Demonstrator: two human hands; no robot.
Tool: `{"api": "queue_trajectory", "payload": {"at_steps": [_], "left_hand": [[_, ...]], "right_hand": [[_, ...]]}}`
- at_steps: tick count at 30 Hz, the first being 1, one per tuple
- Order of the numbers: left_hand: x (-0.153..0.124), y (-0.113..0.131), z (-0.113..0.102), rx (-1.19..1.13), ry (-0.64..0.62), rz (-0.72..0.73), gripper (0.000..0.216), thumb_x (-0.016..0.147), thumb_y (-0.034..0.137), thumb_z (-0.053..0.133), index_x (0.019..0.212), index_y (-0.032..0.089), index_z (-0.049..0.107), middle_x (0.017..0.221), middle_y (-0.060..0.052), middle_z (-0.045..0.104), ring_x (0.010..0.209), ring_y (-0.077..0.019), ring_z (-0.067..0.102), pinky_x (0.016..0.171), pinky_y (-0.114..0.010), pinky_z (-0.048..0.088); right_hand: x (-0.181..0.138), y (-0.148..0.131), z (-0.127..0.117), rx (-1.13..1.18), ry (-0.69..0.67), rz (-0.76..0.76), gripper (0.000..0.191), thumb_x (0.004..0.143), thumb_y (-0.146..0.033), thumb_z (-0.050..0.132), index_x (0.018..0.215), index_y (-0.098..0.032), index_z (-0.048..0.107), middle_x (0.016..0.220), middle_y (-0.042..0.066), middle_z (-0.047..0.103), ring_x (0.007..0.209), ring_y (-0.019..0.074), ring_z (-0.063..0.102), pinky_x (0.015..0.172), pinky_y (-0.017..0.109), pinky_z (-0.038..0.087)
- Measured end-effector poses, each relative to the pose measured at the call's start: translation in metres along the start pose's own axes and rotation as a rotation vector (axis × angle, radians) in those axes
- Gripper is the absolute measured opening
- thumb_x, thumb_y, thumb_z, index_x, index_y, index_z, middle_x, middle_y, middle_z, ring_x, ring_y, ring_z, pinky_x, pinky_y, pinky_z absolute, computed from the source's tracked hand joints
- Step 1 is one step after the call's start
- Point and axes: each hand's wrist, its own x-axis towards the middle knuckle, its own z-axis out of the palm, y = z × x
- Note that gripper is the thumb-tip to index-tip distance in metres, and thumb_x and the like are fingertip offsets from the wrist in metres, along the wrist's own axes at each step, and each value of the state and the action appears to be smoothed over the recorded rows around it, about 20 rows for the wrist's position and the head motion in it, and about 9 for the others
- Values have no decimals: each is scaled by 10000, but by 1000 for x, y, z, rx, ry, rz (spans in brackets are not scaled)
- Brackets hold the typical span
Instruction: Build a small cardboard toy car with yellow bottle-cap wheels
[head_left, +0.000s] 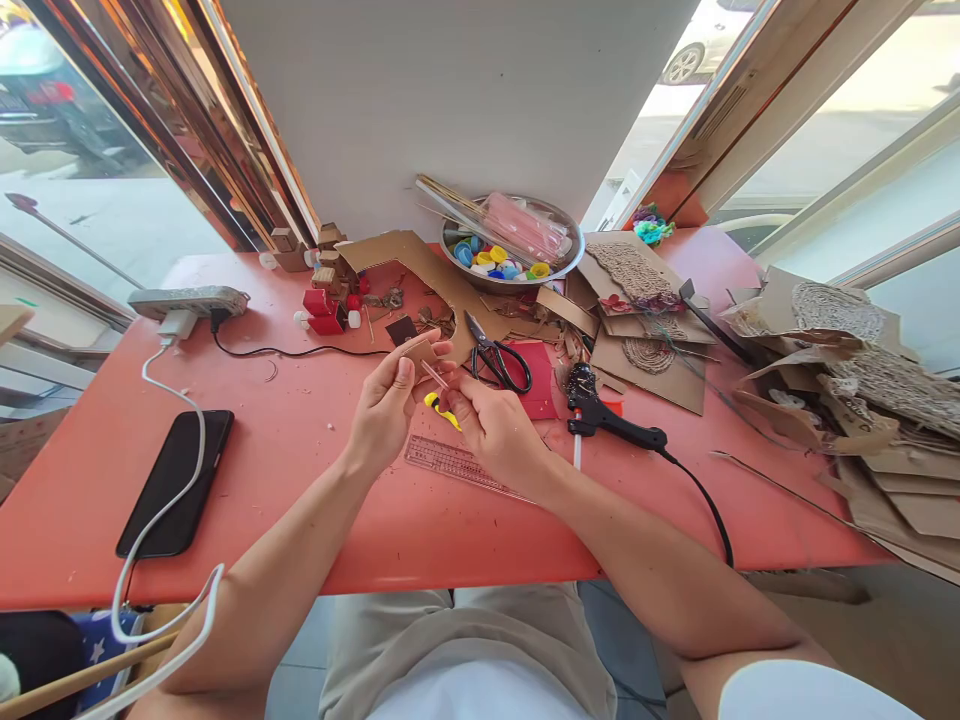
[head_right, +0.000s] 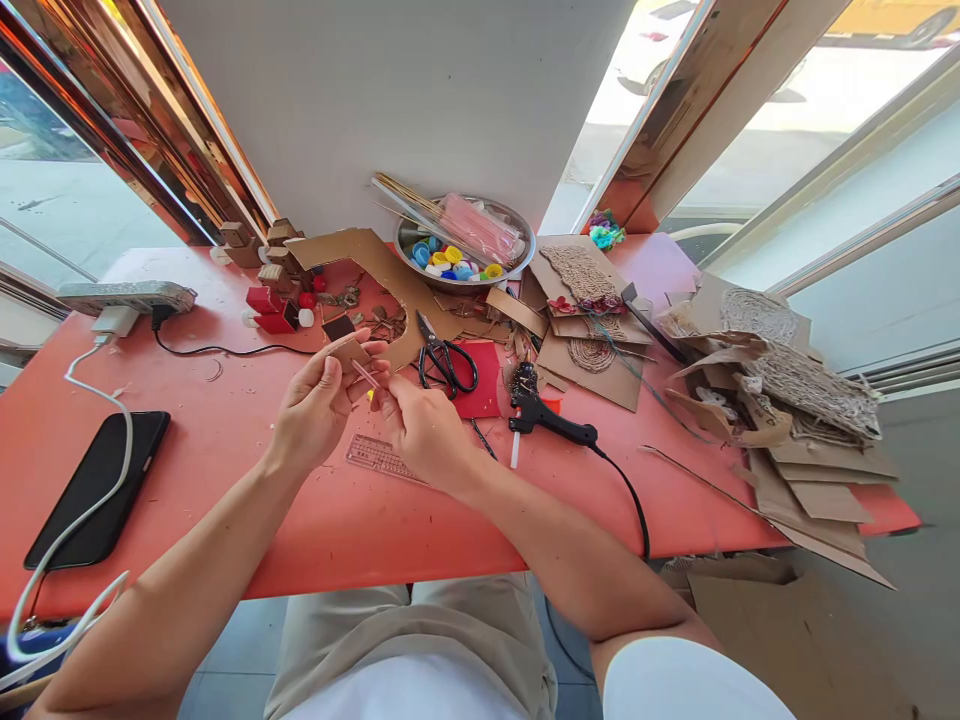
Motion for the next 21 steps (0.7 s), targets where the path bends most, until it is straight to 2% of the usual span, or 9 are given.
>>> {"api": "queue_trajectory", "payload": {"at_steps": [4, 7, 11, 15, 18, 21], "left_hand": [[-2, -3, 3, 35, -35, 34, 532, 882, 638, 774, 1214, 223, 793, 1214, -144, 811, 1127, -299, 779, 979, -438, 658], [-4, -4, 5, 134, -38, 87, 526, 922, 656, 713, 1247, 249, 783, 1227, -132, 815, 1081, -272, 792, 940, -406, 668], [-7, -2, 5, 301, -30, 191, 476, 979, 643, 638, 1260, 286, 781, 1225, -105, 822, 1048, -233, 796, 960, -387, 656], [-7, -1, 4, 404, -46, 259, 495, 1013, 640, 575, 1278, 273, 775, 1226, -112, 822, 1015, -229, 795, 921, -381, 663], [-8, 0, 3, 434, -68, 319, 463, 1040, 600, 551, 1284, 276, 774, 1232, -106, 822, 1019, -220, 796, 928, -368, 655], [-9, 2, 3, 466, -89, 362, 422, 1069, 551, 522, 1289, 294, 774, 1253, -94, 818, 1068, -212, 795, 960, -349, 636]], "right_hand": [[3, -1, 1, 178, -4, 28, 247, 1032, -318, 413, 851, -220, 551, 743, 7, 600, 598, 133, 492, 612, 275, 356], [5, 1, 5, 369, -44, 89, 276, 1004, -405, 433, 792, -240, 495, 630, -39, 471, 523, 119, 406, 528, 264, 312], [8, 1, 10, 661, -103, 166, 386, 913, -576, 561, 723, -268, 427, 547, -92, 338, 462, 95, 308, 456, 245, 243], [7, -3, 11, 862, -174, 217, 474, 840, -642, 660, 686, -270, 410, 506, -125, 272, 435, 68, 203, 430, 230, 178], [7, -4, 11, 926, -228, 218, 502, 843, -680, 669, 704, -266, 423, 511, -136, 259, 434, 62, 176, 436, 227, 170], [7, -1, 9, 798, -239, 143, 527, 888, -732, 597, 714, -273, 406, 550, -109, 310, 452, 79, 242, 453, 240, 225]]}}
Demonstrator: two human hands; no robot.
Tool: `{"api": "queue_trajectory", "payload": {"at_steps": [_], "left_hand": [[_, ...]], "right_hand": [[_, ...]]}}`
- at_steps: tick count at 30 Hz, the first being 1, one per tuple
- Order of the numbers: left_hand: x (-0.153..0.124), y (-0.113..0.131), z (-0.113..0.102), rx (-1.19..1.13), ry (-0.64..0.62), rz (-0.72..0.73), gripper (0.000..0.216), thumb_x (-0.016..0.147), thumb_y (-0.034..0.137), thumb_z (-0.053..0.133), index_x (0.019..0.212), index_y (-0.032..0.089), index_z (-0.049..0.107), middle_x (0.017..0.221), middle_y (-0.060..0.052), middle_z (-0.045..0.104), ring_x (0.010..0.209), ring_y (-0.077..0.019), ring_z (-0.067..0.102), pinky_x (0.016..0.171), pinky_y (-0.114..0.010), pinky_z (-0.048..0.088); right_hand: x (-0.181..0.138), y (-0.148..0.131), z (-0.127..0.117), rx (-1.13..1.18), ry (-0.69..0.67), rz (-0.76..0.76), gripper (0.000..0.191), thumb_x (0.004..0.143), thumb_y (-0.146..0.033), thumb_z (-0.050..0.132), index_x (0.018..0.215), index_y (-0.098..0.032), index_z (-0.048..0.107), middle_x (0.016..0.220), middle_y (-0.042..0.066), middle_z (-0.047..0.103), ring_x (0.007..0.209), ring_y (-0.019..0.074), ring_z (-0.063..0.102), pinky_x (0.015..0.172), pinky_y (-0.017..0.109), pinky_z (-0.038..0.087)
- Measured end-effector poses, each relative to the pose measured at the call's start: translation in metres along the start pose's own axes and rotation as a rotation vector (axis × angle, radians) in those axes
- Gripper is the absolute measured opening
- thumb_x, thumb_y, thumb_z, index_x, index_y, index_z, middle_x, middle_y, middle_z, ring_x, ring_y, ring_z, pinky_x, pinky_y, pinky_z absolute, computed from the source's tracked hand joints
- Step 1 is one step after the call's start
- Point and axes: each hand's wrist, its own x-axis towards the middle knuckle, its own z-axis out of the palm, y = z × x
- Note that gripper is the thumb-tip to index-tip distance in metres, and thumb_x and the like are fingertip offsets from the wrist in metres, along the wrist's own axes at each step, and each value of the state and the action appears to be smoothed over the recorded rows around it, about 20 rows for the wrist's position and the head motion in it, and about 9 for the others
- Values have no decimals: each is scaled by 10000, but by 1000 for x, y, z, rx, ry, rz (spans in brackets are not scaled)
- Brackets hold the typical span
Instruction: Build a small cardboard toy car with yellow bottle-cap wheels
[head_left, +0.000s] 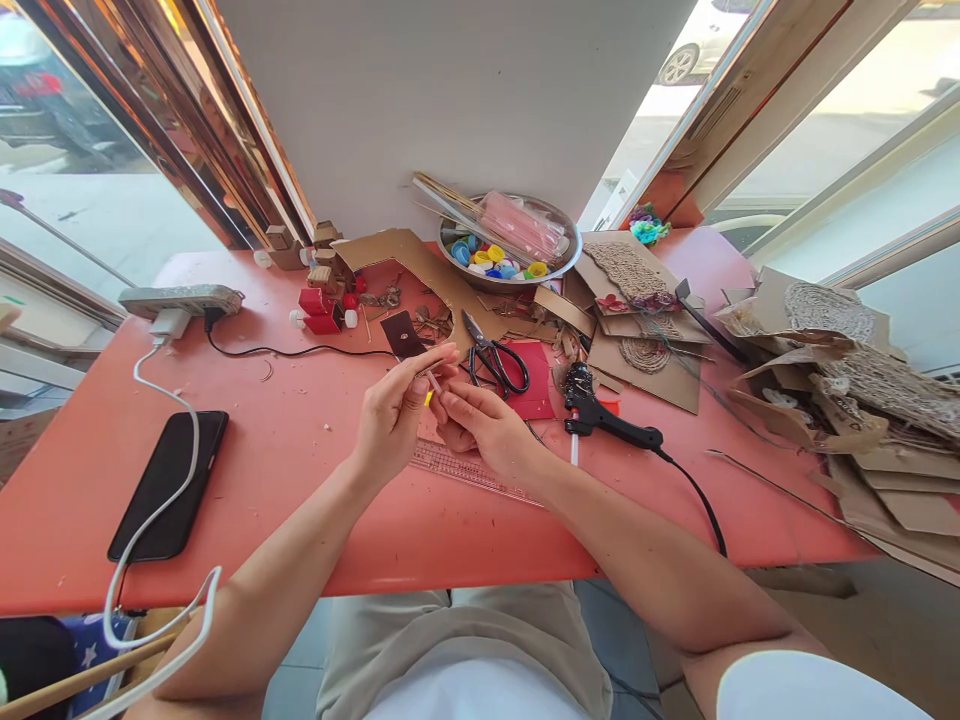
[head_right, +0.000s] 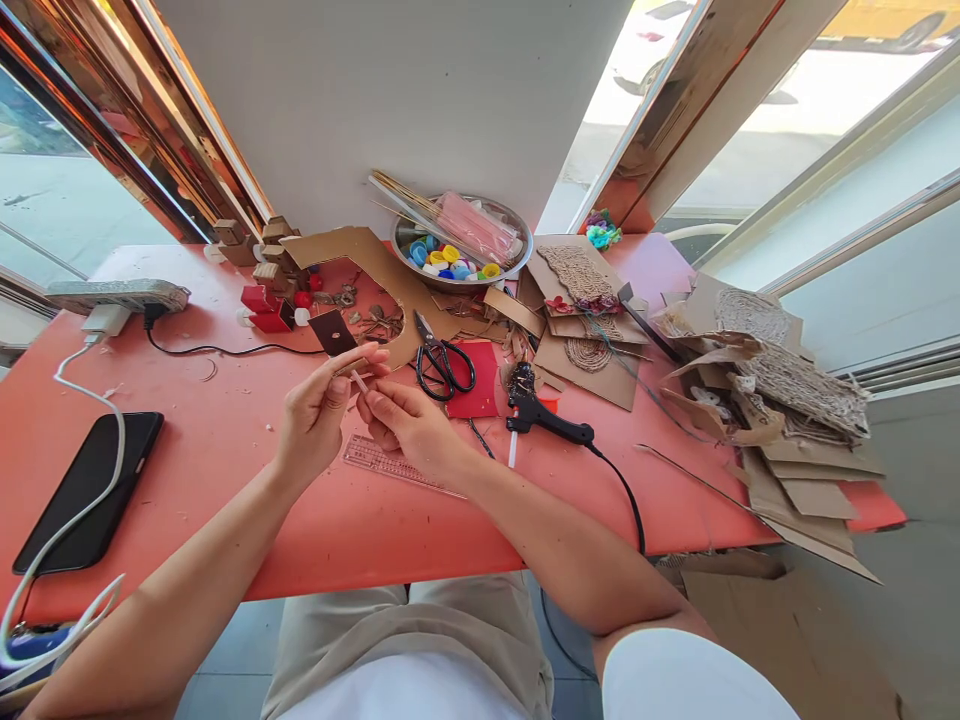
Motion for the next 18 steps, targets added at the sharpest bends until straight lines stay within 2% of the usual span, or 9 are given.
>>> {"api": "queue_trajectory", "payload": {"at_steps": [2, 5, 7, 10, 15, 16, 18], "left_hand": [[-1, 1, 0, 46, 1, 4, 416, 1079, 534, 510, 1290, 291, 774, 1274, -94, 812, 1116, -216, 786, 992, -346, 621], [-2, -1, 1, 129, 15, 8, 428, 1083, 529, 501, 1300, 276, 768, 1292, -102, 805, 1136, -223, 779, 999, -353, 618], [-2, -2, 2, 170, 18, 30, 432, 1091, 519, 482, 1324, 278, 754, 1299, -99, 802, 1129, -221, 780, 994, -359, 624], [-3, -3, 6, 212, -2, 84, 427, 1102, 494, 455, 1322, 286, 755, 1261, -85, 817, 1114, -214, 781, 963, -346, 636], [-5, -1, 10, 214, -37, 123, 421, 1099, 491, 464, 1282, 279, 778, 1201, -79, 834, 1071, -205, 787, 942, -326, 642], [-6, -1, 10, 220, -35, 117, 429, 1098, 500, 460, 1279, 279, 780, 1204, -80, 833, 1079, -209, 786, 952, -332, 642], [-6, -2, 9, 246, -32, 108, 441, 1097, 512, 453, 1276, 280, 782, 1221, -82, 828, 1099, -215, 782, 968, -342, 642]], "right_hand": [[-1, 1, -4, -256, 93, -102, 478, 950, -683, 531, 736, -269, 423, 599, -62, 414, 494, 104, 336, 494, 259, 276], [-5, 3, -7, -661, 300, -241, 301, 1011, -503, 473, 859, -252, 536, 755, 27, 619, 607, 153, 510, 577, 284, 335], [-7, 4, -7, -786, 358, -267, 238, 1019, -431, 452, 964, -247, 592, 856, 65, 696, 672, 180, 588, 608, 295, 365], [-8, 4, -4, -727, 346, -256, 241, 1027, -436, 445, 952, -251, 579, 838, 56, 684, 670, 181, 590, 614, 295, 387], [-4, 4, 1, -317, 232, -141, 435, 1002, -641, 442, 770, -276, 402, 616, -59, 391, 525, 123, 349, 526, 279, 313], [-4, 4, 0, -286, 221, -129, 451, 995, -664, 442, 768, -278, 392, 610, -67, 366, 521, 120, 328, 520, 277, 304], [-4, 3, -1, -350, 232, -138, 430, 1002, -645, 447, 789, -273, 412, 628, -53, 412, 539, 126, 357, 540, 279, 309]]}}
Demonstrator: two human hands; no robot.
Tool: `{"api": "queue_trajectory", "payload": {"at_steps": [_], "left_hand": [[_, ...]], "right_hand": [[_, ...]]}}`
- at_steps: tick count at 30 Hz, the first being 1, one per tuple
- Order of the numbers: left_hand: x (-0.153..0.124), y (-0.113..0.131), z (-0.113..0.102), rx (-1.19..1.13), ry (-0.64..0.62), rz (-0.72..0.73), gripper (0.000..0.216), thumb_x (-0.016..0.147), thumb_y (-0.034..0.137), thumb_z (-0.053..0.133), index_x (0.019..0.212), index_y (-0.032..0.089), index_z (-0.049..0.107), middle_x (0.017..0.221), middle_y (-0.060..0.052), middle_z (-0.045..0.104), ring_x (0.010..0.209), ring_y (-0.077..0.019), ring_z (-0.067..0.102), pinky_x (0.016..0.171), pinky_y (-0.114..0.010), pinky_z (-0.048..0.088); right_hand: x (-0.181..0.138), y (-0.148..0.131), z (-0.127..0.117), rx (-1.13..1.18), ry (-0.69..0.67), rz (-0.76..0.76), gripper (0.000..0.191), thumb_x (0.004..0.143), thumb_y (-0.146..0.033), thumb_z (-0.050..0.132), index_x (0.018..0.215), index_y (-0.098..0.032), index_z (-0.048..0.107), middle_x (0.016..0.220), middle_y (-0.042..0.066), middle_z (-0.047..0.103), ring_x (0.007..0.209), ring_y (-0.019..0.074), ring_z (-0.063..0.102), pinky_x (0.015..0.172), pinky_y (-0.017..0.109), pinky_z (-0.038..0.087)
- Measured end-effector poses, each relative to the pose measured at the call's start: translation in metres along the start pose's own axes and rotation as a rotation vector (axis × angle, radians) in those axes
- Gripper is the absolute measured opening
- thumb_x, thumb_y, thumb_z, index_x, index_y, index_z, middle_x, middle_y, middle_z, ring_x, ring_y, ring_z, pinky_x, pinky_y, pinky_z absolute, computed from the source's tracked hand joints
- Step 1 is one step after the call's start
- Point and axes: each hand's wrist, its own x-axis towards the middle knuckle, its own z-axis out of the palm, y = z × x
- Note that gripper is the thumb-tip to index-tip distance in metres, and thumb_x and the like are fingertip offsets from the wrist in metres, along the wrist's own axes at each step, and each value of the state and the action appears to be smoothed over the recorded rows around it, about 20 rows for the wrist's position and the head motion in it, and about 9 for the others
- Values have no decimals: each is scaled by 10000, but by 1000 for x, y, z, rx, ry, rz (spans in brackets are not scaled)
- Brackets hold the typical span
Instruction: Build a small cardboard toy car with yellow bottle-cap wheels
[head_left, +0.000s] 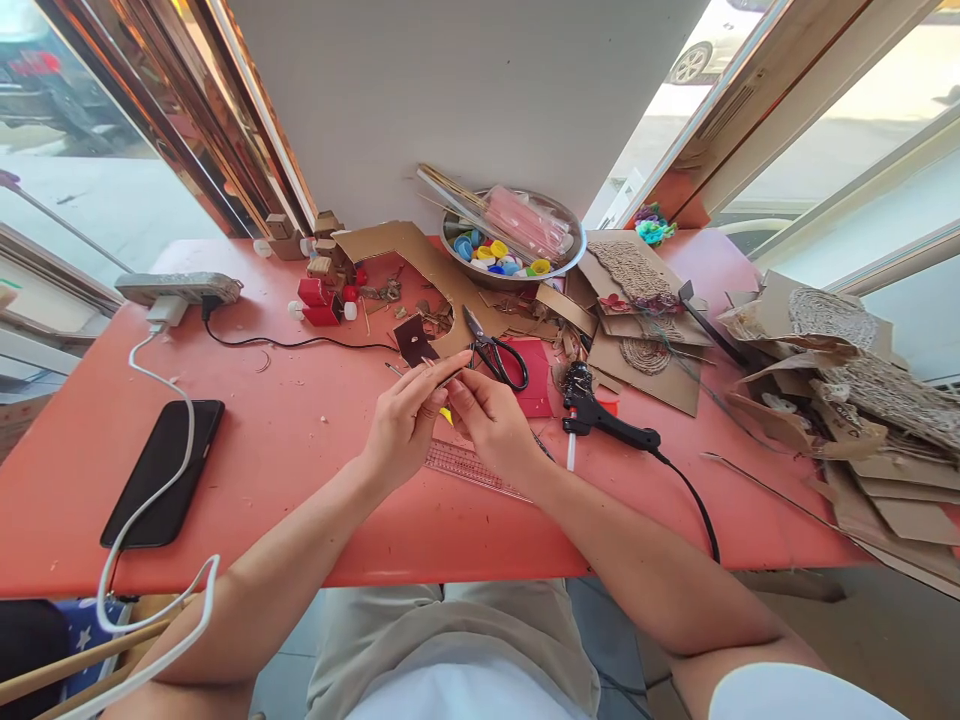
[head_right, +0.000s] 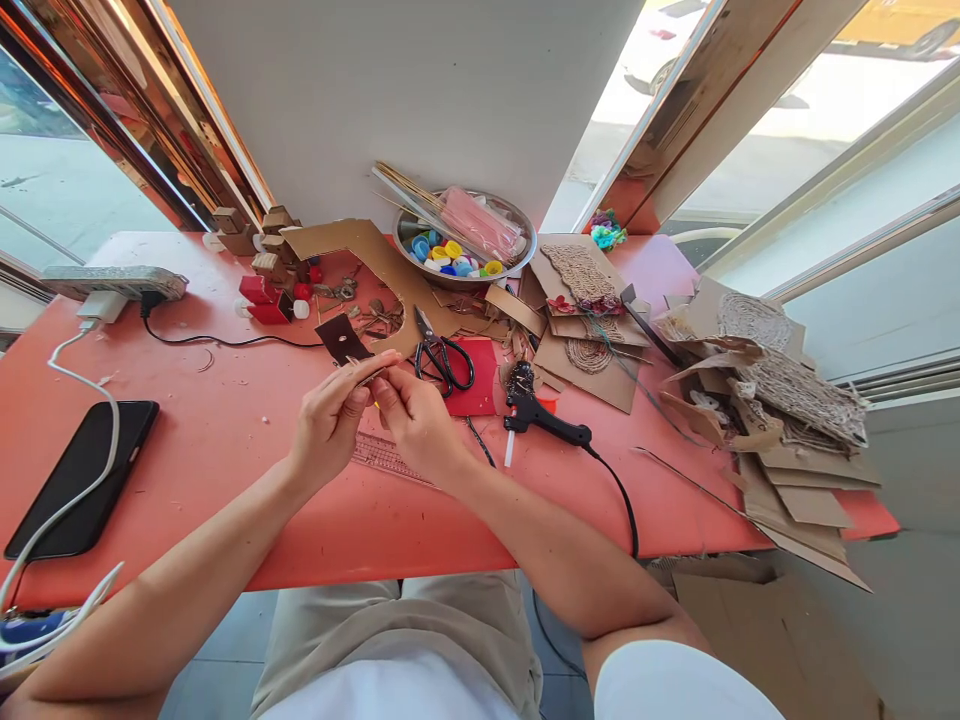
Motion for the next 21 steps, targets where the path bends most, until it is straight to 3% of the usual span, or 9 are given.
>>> {"api": "queue_trajectory", "payload": {"at_steps": [4, 7, 12, 16, 21], "left_hand": [[0, -3, -2, 38, 35, 8, 419, 1100, 489, 459, 1289, 288, 775, 1263, -78, 816, 1132, -215, 775, 1000, -354, 636], [0, -3, -1, 7, 59, 10, 394, 1102, 465, 474, 1294, 289, 770, 1255, -74, 819, 1098, -202, 785, 966, -335, 643], [0, -3, 1, 16, 24, -3, 439, 1097, 516, 454, 1276, 278, 777, 1216, -90, 828, 984, -197, 794, 843, -315, 659], [1, -4, -1, 44, -10, 28, 449, 1103, 501, 436, 1307, 269, 762, 1264, -100, 812, 1126, -221, 775, 971, -348, 643], [3, -4, -6, 22, -136, 96, 452, 1113, 446, 417, 1436, 275, 683, 1311, -110, 791, 1176, -228, 761, 996, -351, 633]], "right_hand": [[-3, 1, -4, -344, 54, -95, 249, 1022, -476, 437, 935, -259, 524, 789, 33, 624, 622, 170, 502, 607, 300, 335], [-6, 1, -4, -433, 66, -105, 200, 1023, -398, 416, 968, -254, 543, 812, 52, 652, 616, 181, 527, 609, 310, 335], [-6, -3, 2, -217, 59, -72, 329, 1053, -513, 393, 849, -267, 469, 680, -7, 539, 584, 153, 478, 574, 299, 352], [-3, -1, 5, 38, 35, 8, 493, 977, -712, 467, 753, -276, 410, 589, -63, 394, 527, 119, 380, 503, 278, 294], [2, -1, 5, 271, -28, 110, 548, 887, -766, 583, 723, -286, 374, 555, -107, 302, 464, 87, 287, 450, 260, 246]]}}
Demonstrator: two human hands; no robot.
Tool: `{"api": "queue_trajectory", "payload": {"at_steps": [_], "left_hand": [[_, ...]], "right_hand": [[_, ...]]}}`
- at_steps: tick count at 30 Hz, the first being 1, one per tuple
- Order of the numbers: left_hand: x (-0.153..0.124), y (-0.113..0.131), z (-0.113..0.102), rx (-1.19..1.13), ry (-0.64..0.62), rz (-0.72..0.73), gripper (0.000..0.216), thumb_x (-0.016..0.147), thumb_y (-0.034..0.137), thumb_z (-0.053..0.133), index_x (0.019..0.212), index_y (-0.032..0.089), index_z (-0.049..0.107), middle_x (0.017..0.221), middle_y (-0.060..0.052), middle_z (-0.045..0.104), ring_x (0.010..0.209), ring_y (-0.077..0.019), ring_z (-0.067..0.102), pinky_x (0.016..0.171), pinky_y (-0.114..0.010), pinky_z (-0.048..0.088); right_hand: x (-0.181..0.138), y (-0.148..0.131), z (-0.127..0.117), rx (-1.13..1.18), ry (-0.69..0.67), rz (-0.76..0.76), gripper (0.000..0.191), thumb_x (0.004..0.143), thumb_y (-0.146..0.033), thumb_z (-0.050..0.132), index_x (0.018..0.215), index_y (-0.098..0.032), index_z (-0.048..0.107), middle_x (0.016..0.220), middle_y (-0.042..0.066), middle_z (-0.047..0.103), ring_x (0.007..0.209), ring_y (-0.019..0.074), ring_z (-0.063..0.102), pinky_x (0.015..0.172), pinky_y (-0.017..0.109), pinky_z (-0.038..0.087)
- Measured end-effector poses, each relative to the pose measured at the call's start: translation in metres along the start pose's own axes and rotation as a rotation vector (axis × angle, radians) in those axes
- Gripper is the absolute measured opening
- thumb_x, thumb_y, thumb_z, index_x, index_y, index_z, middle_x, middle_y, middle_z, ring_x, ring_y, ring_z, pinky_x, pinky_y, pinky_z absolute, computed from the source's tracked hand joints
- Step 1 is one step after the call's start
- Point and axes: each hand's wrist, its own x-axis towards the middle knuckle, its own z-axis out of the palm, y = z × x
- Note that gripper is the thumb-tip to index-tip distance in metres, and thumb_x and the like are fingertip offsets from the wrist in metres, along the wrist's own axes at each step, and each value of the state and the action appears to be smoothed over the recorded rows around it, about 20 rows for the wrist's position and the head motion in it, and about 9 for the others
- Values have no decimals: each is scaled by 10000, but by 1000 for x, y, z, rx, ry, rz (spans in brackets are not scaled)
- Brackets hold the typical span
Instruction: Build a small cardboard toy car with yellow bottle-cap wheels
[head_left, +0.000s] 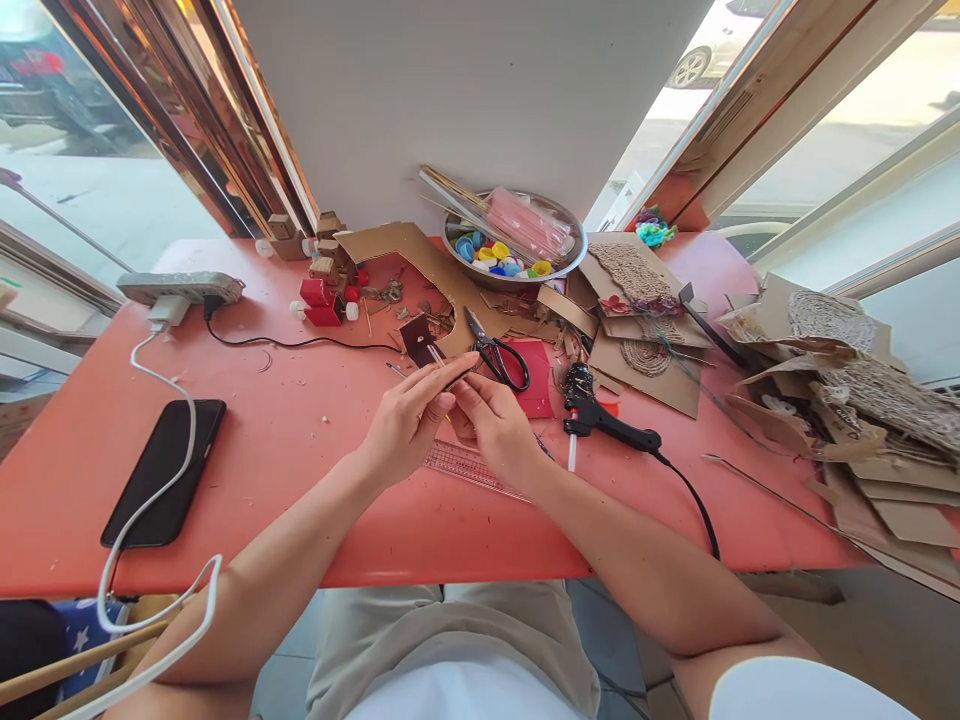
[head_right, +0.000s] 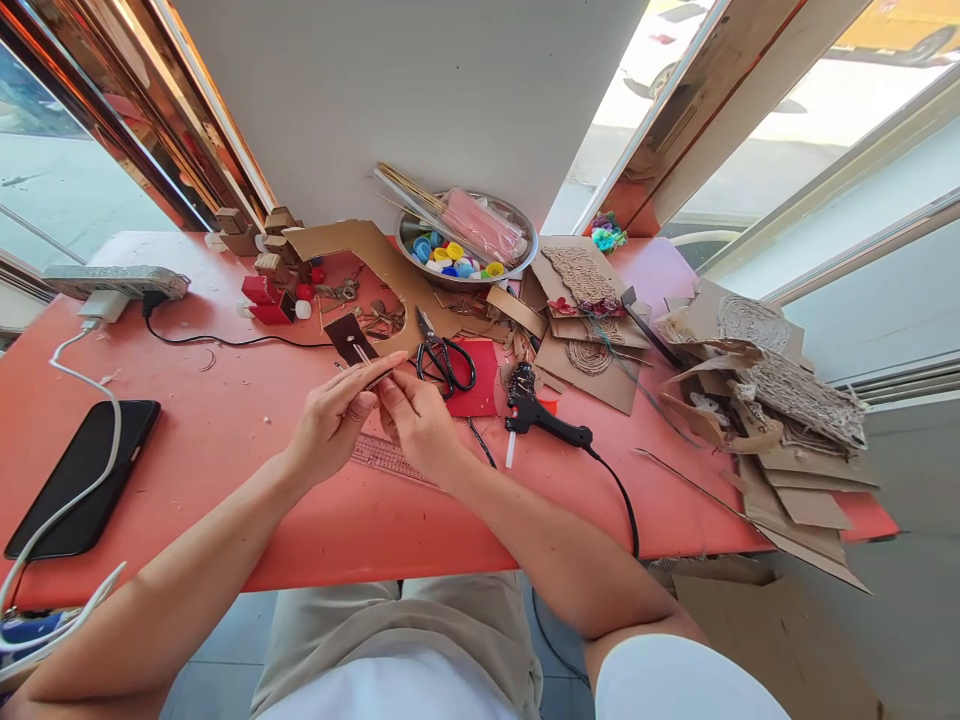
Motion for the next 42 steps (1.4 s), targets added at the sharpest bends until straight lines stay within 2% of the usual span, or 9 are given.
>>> {"api": "queue_trajectory", "payload": {"at_steps": [4, 7, 9, 13, 17, 21, 25, 33, 42], "left_hand": [[-1, 5, -9, 58, 79, -19, 403, 1077, 494, 518, 1342, 289, 743, 1288, -92, 800, 1033, -205, 791, 908, -307, 640], [3, 1, -21, 57, 358, -126, 301, 1033, 498, 623, 1117, 278, 811, 974, -32, 831, 701, -140, 742, 757, -265, 623], [8, -7, -27, -45, 525, -213, 339, 954, 583, 712, 1017, 266, 813, 869, -17, 795, 651, -133, 703, 648, -243, 591], [16, -21, -30, -441, 252, -337, 631, 849, 744, 734, 1240, 251, 785, 1142, -126, 819, 1056, -256, 773, 913, -361, 634], [16, -20, -27, -653, 79, -392, 628, 861, 686, 765, 1295, 232, 778, 1150, -151, 826, 1051, -294, 794, 896, -405, 663], [15, -16, -30, -731, 50, -356, 555, 874, 595, 806, 1292, 232, 785, 1156, -143, 829, 1010, -280, 808, 867, -376, 675], [15, -13, -32, -779, 39, -340, 478, 892, 529, 813, 1282, 254, 794, 1166, -136, 832, 1022, -275, 812, 881, -368, 679], [15, -12, -34, -778, 28, -348, 491, 861, 517, 848, 1266, 243, 800, 1192, -150, 826, 1071, -306, 806, 925, -413, 677], [16, -10, -41, -763, -33, -341, 435, 842, 476, 878, 1231, 290, 819, 1172, -140, 838, 1026, -303, 823, 822, -363, 689]], "right_hand": [[2, -4, -4, -51, 44, -41, 578, 853, -781, 622, 698, -269, 402, 585, -80, 343, 509, 91, 336, 462, 249, 254], [3, -7, -7, -98, 74, -50, 579, 861, -790, 607, 697, -253, 464, 586, -70, 352, 517, 95, 337, 468, 253, 243], [4, -8, -9, -84, 33, -32, 587, 847, -804, 614, 697, -251, 485, 572, -79, 327, 497, 91, 304, 460, 260, 222], [4, -10, -9, -25, -117, 38, 586, 838, -814, 614, 699, -263, 468, 539, -102, 275, 455, 87, 247, 451, 267, 186], [1, -11, -8, -157, -109, -17, 563, 907, -789, 521, 719, -262, 463, 548, -85, 321, 475, 102, 305, 484, 272, 242], [-5, -14, -7, -446, 20, -153, 485, 1018, -642, 405, 753, -242, 476, 629, -30, 479, 547, 117, 402, 566, 287, 304], [-8, -15, -6, -518, 20, -188, 361, 1035, -479, 375, 780, -240, 467, 686, -5, 564, 588, 127, 459, 596, 287, 324], [-7, -14, -8, -554, 8, -220, 318, 1045, -411, 382, 804, -234, 491, 698, -4, 580, 596, 126, 484, 601, 273, 335], [-9, -14, -10, -597, -26, -306, 306, 1058, -359, 374, 803, -232, 485, 695, -6, 585, 561, 111, 476, 575, 249, 332]]}}
